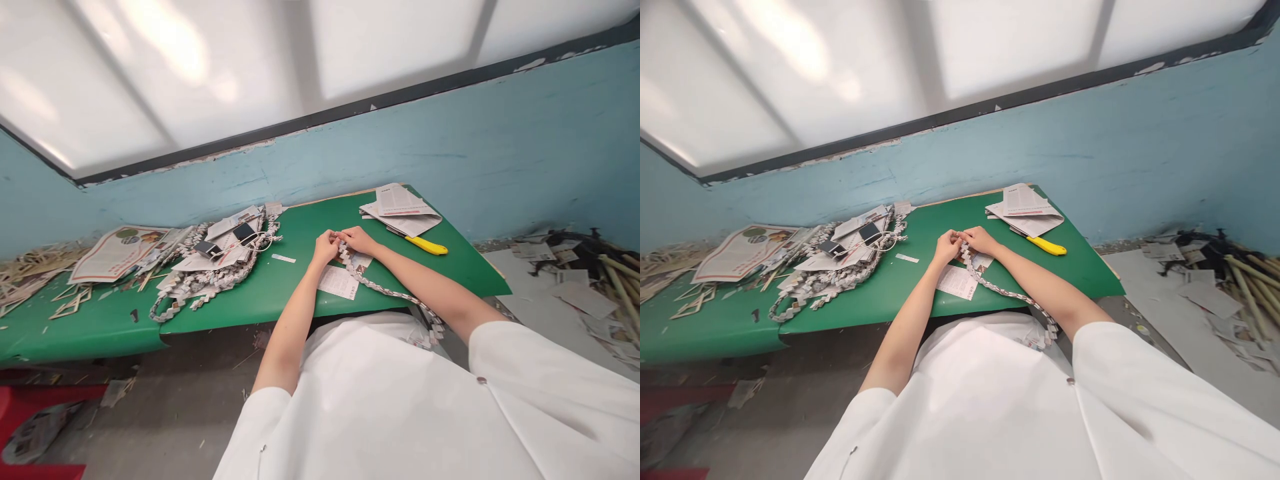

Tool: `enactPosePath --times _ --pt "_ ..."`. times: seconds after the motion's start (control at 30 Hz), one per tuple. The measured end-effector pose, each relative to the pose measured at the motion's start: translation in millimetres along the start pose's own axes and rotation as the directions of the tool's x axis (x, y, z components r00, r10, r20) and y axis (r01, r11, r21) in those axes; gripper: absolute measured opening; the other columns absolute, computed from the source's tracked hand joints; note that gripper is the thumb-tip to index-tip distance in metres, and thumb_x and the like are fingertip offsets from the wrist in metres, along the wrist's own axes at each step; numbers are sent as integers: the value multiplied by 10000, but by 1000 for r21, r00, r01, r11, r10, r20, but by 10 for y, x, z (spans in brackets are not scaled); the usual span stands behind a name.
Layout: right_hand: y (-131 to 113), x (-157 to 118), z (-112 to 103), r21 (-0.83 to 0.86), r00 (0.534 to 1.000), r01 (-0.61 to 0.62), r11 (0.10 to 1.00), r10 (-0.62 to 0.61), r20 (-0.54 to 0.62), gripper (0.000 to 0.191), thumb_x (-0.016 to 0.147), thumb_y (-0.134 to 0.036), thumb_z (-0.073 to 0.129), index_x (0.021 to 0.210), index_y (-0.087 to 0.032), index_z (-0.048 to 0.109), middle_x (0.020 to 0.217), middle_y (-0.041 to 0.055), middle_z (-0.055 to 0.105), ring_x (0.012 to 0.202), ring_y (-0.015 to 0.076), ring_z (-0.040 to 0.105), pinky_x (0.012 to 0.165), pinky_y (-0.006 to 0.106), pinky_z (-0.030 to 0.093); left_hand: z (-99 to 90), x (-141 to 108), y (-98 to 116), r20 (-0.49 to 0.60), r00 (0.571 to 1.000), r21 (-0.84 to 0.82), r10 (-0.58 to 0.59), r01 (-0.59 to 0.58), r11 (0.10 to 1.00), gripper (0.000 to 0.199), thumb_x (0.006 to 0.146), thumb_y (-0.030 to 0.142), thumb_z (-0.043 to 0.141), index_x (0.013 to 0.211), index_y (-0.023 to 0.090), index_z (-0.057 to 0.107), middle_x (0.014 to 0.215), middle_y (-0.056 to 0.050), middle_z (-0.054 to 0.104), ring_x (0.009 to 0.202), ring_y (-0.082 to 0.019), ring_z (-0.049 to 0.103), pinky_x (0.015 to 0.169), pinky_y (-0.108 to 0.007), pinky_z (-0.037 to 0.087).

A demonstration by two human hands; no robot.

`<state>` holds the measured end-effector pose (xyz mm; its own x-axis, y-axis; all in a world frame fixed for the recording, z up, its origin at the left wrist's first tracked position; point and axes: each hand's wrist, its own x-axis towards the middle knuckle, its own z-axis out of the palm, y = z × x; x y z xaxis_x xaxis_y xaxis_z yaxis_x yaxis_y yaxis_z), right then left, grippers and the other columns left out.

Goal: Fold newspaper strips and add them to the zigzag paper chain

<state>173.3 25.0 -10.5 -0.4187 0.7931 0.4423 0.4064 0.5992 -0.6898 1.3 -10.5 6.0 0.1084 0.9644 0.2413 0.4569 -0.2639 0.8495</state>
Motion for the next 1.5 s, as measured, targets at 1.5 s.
enactPosePath --times 1.5 --pt "63 1 34 30 998 -60 998 60 -13 563 1021 -602 357 614 -214 354 579 -17 370 604 146 327 608 316 252 11 39 -80 18 1000 98 11 -13 995 87 914 242 626 981 192 652 638 -2 679 566 -163 539 628 -283 404"
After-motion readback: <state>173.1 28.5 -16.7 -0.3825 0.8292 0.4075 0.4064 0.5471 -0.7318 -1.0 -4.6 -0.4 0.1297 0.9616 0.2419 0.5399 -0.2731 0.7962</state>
